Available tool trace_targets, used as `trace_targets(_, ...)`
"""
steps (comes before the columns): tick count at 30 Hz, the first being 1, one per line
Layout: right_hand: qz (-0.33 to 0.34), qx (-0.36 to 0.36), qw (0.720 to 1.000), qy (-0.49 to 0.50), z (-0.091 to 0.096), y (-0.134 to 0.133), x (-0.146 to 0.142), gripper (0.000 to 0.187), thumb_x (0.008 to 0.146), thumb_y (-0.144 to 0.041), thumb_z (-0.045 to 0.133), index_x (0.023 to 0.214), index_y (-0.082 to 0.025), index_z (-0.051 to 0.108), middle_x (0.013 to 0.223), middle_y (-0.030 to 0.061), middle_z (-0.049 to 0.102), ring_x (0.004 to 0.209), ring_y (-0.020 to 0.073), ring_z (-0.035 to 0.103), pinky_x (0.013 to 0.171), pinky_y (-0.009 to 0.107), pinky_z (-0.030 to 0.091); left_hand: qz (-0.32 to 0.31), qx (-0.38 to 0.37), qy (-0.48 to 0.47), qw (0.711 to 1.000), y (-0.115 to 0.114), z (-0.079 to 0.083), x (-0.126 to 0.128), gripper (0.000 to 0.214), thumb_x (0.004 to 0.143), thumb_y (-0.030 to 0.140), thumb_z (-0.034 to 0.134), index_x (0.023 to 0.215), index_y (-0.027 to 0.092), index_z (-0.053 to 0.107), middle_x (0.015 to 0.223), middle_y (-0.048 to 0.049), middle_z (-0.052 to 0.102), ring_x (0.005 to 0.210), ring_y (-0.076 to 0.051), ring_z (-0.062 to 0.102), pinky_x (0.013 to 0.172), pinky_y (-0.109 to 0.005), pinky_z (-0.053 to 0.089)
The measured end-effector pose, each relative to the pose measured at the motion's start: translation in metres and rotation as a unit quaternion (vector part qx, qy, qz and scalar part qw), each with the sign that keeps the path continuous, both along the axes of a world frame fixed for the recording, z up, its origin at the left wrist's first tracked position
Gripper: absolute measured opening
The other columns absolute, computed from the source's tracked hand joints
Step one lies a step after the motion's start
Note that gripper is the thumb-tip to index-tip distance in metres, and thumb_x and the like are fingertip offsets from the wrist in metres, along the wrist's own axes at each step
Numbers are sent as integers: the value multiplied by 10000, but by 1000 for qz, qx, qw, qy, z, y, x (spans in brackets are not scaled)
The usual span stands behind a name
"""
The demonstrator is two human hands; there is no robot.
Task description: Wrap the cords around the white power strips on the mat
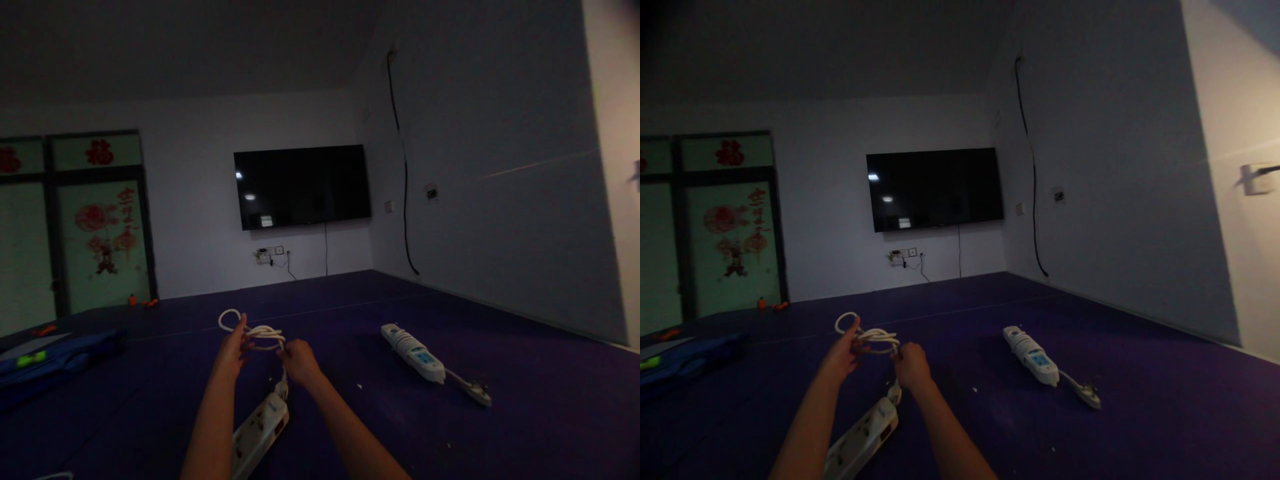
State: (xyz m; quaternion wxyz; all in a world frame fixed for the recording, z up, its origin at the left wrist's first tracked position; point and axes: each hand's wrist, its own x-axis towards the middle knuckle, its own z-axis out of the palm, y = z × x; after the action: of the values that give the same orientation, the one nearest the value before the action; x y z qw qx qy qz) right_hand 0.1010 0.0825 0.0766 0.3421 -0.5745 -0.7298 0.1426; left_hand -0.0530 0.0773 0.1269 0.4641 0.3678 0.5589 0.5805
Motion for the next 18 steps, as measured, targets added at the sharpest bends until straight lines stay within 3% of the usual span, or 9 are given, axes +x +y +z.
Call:
trace_targets(3, -1, -1, 999, 43, 0, 2, 0, 201, 837, -237, 545, 739, -152, 698, 779, 106, 720, 743, 172, 670, 598, 202, 391, -59, 10, 71, 996, -4, -1, 4, 628, 602, 738, 574, 875, 174, 618, 885, -56, 675, 723, -201, 627, 618, -303, 426)
trace_targets(7, -6, -9, 992, 122, -3, 7, 0, 224, 835, -206, 525, 691, -138, 683, 715, 106, 706, 681, 173, 668, 544, 200, 391, -130, 25, 174, 976, -11, -2, 4, 753, 558, 764, 560, 1028, 177, 594, 1070, -103, 651, 886, -253, 632, 676, -322, 441)
trace_targets(9, -9, -14, 985, 170, -5, 10, -1, 229, 830, -189, 522, 662, -133, 669, 693, 102, 697, 673, 178, 665, 534, 201, 396, -166, 31, 232, 958, -14, -3, 2, 786, 488, 688, 671, 1062, 158, 584, 1106, -120, 644, 957, -272, 617, 727, -324, 448)
trace_targets(13, -7, -44, 957, 285, -9, 17, -6, 240, 843, -218, 502, 662, -133, 635, 633, 71, 667, 578, 164, 643, 491, 204, 424, -218, 31, 355, 909, -19, -2, -3, 916, 253, 354, 856, 1098, 133, 576, 1196, -154, 603, 1134, -311, 522, 872, -310, 421)
trace_targets(18, 38, -95, 899, 427, -8, 21, -9, 263, 852, -335, 519, 683, -142, 580, 522, 20, 606, 442, 136, 594, 445, 219, 469, -280, 6, 474, 835, -22, 1, 1, 781, 231, 216, 851, 982, 194, 639, 1058, -61, 681, 1036, -306, 588, 881, -340, 439)
